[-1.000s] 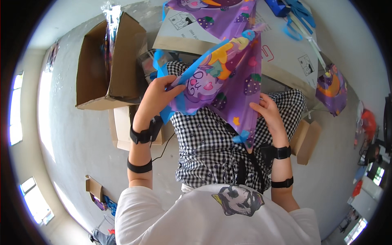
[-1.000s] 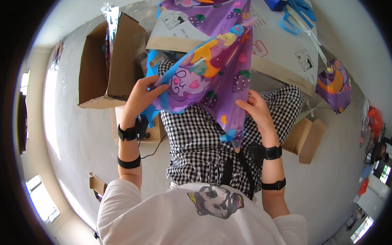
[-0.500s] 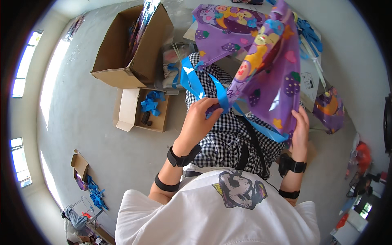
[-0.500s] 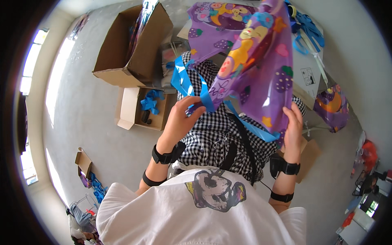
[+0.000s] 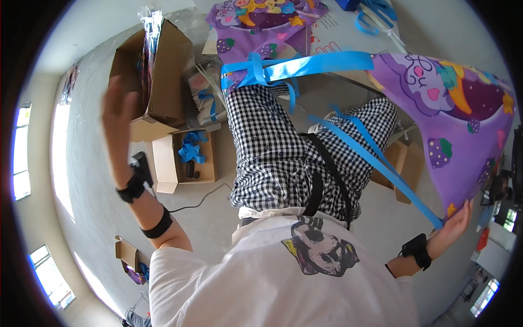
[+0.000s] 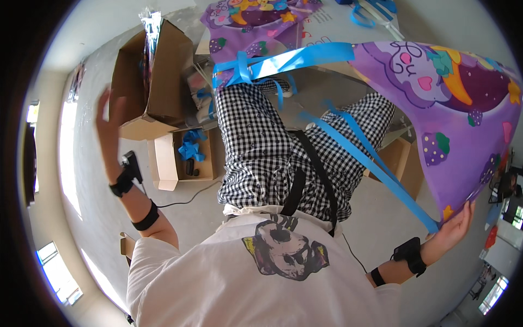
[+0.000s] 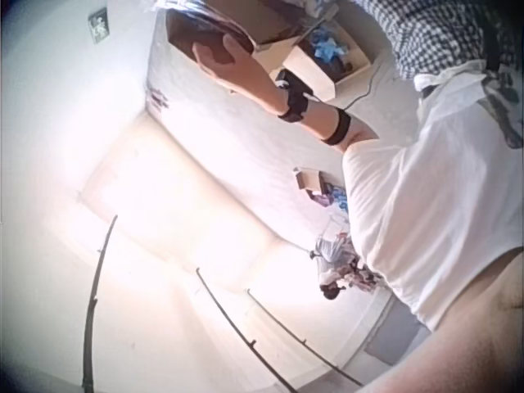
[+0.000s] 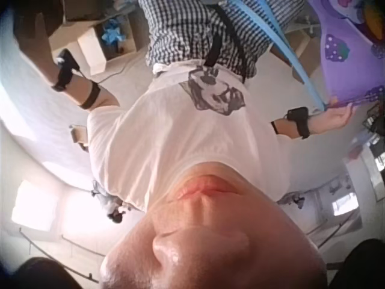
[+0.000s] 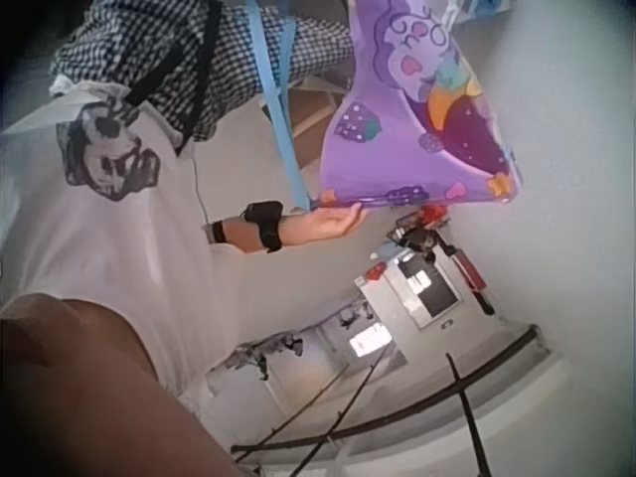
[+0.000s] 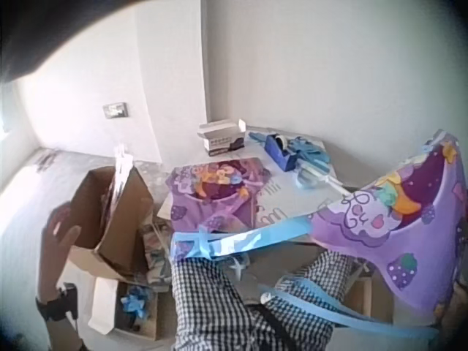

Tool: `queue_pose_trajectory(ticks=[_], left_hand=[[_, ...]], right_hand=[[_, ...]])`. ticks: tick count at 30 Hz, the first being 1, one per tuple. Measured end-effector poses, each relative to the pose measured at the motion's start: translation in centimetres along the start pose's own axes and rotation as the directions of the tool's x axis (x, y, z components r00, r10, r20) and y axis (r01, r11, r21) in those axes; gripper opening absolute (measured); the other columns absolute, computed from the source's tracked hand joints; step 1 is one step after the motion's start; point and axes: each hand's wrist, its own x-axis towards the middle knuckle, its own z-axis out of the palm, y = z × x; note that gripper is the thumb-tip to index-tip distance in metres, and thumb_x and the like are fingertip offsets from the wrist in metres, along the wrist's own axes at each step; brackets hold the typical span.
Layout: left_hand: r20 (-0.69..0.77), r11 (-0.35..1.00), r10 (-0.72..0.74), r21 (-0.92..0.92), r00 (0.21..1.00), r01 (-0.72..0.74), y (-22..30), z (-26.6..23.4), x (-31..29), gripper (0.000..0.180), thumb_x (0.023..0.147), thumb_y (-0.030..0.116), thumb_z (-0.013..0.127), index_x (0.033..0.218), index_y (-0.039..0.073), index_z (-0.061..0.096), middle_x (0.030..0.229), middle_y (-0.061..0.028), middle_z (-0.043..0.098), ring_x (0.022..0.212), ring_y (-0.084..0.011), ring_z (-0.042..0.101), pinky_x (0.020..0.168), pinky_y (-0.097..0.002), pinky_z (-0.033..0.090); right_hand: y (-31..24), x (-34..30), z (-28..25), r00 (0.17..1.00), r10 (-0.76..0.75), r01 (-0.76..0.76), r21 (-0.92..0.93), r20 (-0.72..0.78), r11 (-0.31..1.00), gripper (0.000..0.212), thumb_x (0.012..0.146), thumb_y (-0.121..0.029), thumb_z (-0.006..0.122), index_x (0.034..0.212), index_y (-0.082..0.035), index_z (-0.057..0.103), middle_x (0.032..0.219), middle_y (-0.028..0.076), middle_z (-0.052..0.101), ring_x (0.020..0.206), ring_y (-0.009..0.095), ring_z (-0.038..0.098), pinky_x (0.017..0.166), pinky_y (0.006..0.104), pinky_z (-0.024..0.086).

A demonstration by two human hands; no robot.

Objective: The recorder is assembling a colorful kite, attaching various components and using tape to secure parts of the frame and material.

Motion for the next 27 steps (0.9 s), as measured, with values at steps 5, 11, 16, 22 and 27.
queue_pose_trajectory(ticks=[5, 11, 16, 22, 27], left_hand=[[-0.870, 0.995, 0.093, 0.067, 0.484, -0.071, 0.9, -10.4, -0.9, 0.041, 0.095, 0.017, 0.063, 0.131, -0.001, 0.055, 0.126, -0.0149, 0.063, 0.112, -0.0214, 0.061, 0.098, -0.0341, 0.048], [-0.108, 0.951, 0.306, 0.065, 0.946, -0.301, 0.6, 11.1, 1.4, 0.051, 0.091, 0.023, 0.069, 0.136, 0.004, 0.053, 0.128, -0.0178, 0.061, 0.120, -0.0314, 0.057, 0.103, -0.0380, 0.044], [0.557, 0.885, 0.419, -0.072, 0.717, -0.461, 1.6, 26.7, 0.5, 0.090, 0.072, 0.034, 0.084, 0.147, 0.011, 0.039, 0.145, -0.0148, 0.048, 0.137, -0.0358, 0.041, 0.116, -0.0491, 0.029], [0.571, 0.905, 0.424, -0.251, 0.703, -0.342, 2.3, 27.0, 1.0, 0.054, 0.070, 0.020, 0.078, 0.121, 0.006, 0.065, 0.118, -0.0179, 0.065, 0.118, -0.0337, 0.057, 0.117, -0.0488, 0.028], [0.337, 0.813, 0.063, -0.563, 0.939, 0.148, 0.2, 17.9, 2.2, 0.032, 0.077, -0.008, 0.056, 0.107, -0.005, 0.069, 0.101, -0.0103, 0.072, 0.093, -0.0131, 0.066, 0.085, -0.0263, 0.051]], right_hand=[[-2.2, 0.0, -1.4, 0.996, -0.013, 0.019, -0.062, 0.089, 0.998, 0.032, 0.103, -0.002, 0.042, 0.132, 0.006, 0.054, 0.143, 0.019, 0.048, 0.130, 0.025, 0.047, 0.113, 0.0370, 0.033], [-5.0, 3.6, 1.7, 0.895, 0.431, -0.362, 0.752, 0.115, 0.551, 0.030, 0.102, 0.003, 0.044, 0.129, 0.010, 0.055, 0.142, 0.018, 0.049, 0.128, 0.021, 0.049, 0.110, 0.0344, 0.037], [-2.7, 3.0, 0.8, 0.993, 0.088, -0.045, 0.433, -0.080, 0.900, 0.029, 0.102, 0.003, 0.046, 0.127, 0.009, 0.058, 0.143, 0.021, 0.049, 0.127, 0.024, 0.052, 0.108, 0.0357, 0.040], [-1.1, 1.1, -1.3, 0.961, -0.237, 0.234, -0.036, -0.146, 0.972, 0.028, 0.102, 0.002, 0.046, 0.126, 0.008, 0.059, 0.142, 0.022, 0.050, 0.125, 0.030, 0.055, 0.105, 0.0403, 0.045], [-3.7, 1.2, 0.0, 0.898, -0.441, 0.434, -0.156, -0.007, 0.887, 0.031, 0.103, -0.002, 0.045, 0.130, 0.009, 0.055, 0.142, 0.022, 0.050, 0.126, 0.028, 0.054, 0.105, 0.0376, 0.044]])
